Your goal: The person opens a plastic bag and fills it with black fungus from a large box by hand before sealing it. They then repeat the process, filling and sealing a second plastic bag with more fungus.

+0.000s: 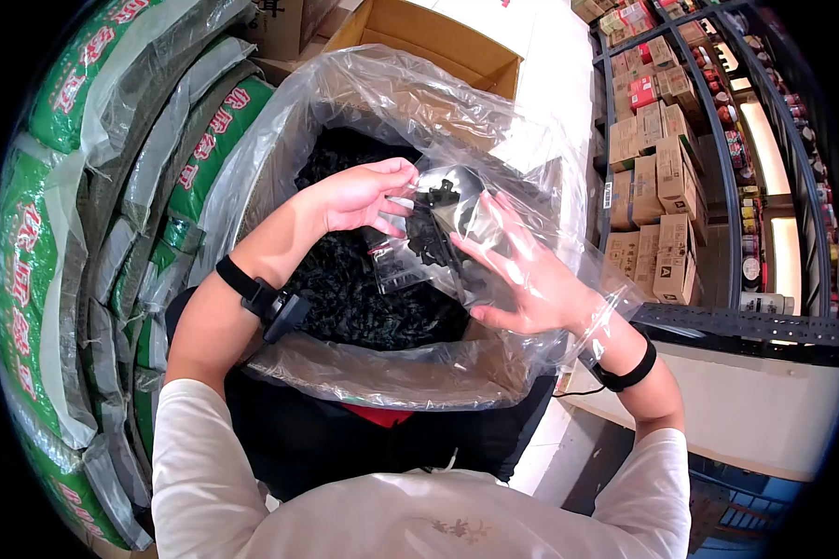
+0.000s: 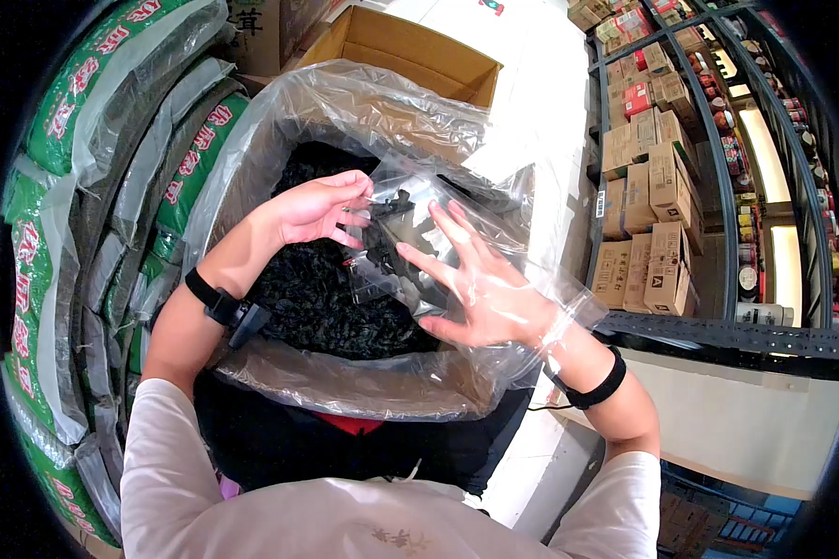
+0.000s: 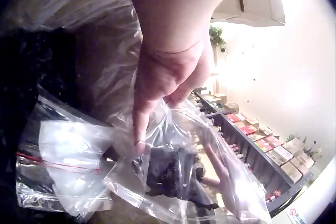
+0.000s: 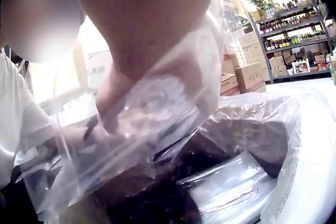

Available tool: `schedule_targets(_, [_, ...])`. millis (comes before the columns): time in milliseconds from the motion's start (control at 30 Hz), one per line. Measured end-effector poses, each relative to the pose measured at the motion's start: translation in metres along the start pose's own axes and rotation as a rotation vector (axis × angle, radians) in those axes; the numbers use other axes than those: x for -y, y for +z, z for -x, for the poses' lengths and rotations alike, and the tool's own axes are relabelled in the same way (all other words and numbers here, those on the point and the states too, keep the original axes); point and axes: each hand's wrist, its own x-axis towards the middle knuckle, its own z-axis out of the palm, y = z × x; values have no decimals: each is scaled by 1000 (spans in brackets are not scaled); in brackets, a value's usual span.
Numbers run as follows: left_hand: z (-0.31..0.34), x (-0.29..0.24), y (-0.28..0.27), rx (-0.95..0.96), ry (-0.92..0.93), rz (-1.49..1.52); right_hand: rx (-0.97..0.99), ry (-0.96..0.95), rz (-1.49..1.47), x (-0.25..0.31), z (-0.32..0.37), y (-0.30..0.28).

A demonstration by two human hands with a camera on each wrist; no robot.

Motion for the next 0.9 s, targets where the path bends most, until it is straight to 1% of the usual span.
schedule_targets(100, [-1, 1, -3, -23, -12, -6, 53, 17, -35, 0, 0, 1])
schedule_targets(167, [-3, 2, -8, -49, -1, -19, 219, -59, -6, -6, 2, 7])
schedule_targets(200, [-4, 2, -9, -75, 10, -32, 304, -41, 59, -4, 5, 11])
schedule_targets(233, [-4, 1, -10, -75, 11, -31, 305, -42, 60, -7, 9, 19])
schedule_targets(300, [-2, -2, -10, -155, 24, -80, 301, -119, 217, -13, 17, 33])
schedule_targets(333, [-1, -2, -10, -156, 23, -78, 351, -94, 221, -12, 18, 34])
schedule_targets(433, [-1, -4, -11, -217, 25, -116, 353, -127, 211, -13, 23, 33])
schedule_targets(567, [0, -7, -13, -228, 42, -97, 301, -131, 258, -4, 24, 18])
schedule_targets(633, [-1, -8, -14, -241, 55, -87, 320, -71, 290, -6, 22, 9])
schedule_targets(700, [0, -11, -14, -291, 92, -63, 325, -71, 274, -10, 28, 4])
schedule_targets(800, [4, -15, -18, -355, 101, -73, 298, -93, 343, -13, 36, -1])
schedule_targets(867, [5, -17, -19, -392, 118, -79, 352, 121, 214, -12, 41, -6])
schedule_targets(900, [5, -18, -18, -389, 118, -79, 351, 123, 215, -13, 44, -6])
